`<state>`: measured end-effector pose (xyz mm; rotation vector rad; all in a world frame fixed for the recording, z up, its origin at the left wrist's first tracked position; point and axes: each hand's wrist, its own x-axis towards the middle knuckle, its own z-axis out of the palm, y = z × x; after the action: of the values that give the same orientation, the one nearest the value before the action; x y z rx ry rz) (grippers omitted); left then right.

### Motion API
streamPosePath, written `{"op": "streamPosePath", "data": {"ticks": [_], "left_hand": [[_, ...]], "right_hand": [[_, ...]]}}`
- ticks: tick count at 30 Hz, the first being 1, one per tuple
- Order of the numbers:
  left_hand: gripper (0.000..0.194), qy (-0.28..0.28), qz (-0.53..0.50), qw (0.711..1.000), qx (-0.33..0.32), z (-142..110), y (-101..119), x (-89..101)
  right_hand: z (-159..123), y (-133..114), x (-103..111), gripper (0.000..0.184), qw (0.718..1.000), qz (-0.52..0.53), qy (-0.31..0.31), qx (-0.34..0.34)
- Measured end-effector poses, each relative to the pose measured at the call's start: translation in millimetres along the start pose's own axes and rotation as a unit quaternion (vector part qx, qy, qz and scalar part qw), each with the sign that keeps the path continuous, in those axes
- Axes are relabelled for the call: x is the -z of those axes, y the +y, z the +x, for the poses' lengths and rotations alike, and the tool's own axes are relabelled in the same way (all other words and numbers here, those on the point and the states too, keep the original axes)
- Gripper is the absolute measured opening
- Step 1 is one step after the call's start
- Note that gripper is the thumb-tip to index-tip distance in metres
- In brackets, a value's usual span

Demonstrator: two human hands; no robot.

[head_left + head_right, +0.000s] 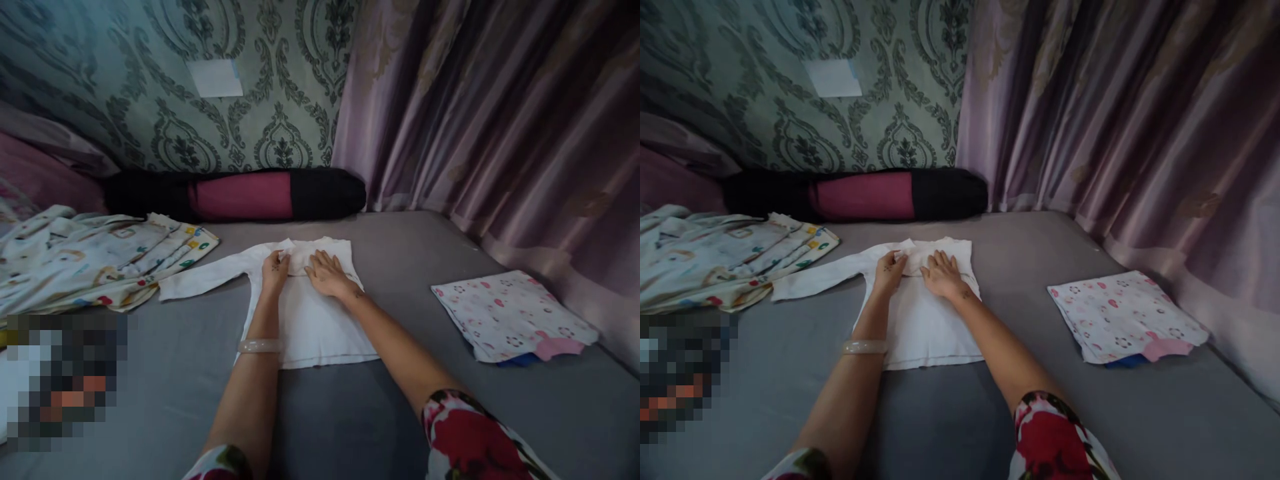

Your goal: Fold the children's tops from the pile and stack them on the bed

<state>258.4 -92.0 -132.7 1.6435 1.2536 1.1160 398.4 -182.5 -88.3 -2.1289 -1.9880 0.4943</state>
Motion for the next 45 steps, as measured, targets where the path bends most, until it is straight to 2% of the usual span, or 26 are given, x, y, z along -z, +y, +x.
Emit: {"op": "streamPosePath", "data": {"ticks": [3, 6, 10, 14, 19, 31, 36, 40, 43, 45], "left_hand": [[0.044, 0.019, 0.062, 0.998, 0.008, 0, 0, 3.6], [0.054, 0.037, 0.11, 0.993, -0.011, -2, 1, 5.8], [0.048, 0.027, 0.165, 0.984, -0.059, -2, 0, 6.1], [0.038, 0.01, 0.214, 0.974, -0.073, 0, -4, 5.8], [0.035, 0.011, 0.23, 0.97, -0.077, 3, -8, 5.8], [0.036, 0.026, 0.195, 0.974, -0.114, 8, -19, 3.7], [0.038, 0.016, 0.204, 0.973, -0.103, 6, -13, 5.3], [0.037, 0.007, 0.22, 0.972, -0.087, 3, -5, 6.5], [0.034, 0.034, 0.257, 0.962, -0.088, -1, 6, 5.2], [0.034, 0.031, 0.279, 0.953, -0.11, -5, 13, 2.1]], "right_hand": [[9, -17, -7, 0.06, 0.999, -0.014, 0.006, 0.04], [15, -26, -18, 0.059, 0.998, -0.024, 0.012, 0.049], [21, -25, -29, 0.059, 0.997, -0.05, 0.022, 0.048], [22, -17, -31, 0.063, 0.997, -0.06, 0.03, 0.03], [19, 3, -27, 0.072, 0.996, -0.069, 0.046, -0.03], [17, 48, -5, 0.073, 0.983, -0.1, 0.041, -0.151], [17, 58, -3, 0.073, 0.979, -0.09, 0.058, -0.175], [17, 58, -1, 0.073, 0.978, -0.075, 0.049, -0.19], [19, 55, 1, 0.071, 0.979, -0.08, 0.054, -0.177], [19, 53, 2, 0.069, 0.982, -0.089, 0.067, -0.15]]}}
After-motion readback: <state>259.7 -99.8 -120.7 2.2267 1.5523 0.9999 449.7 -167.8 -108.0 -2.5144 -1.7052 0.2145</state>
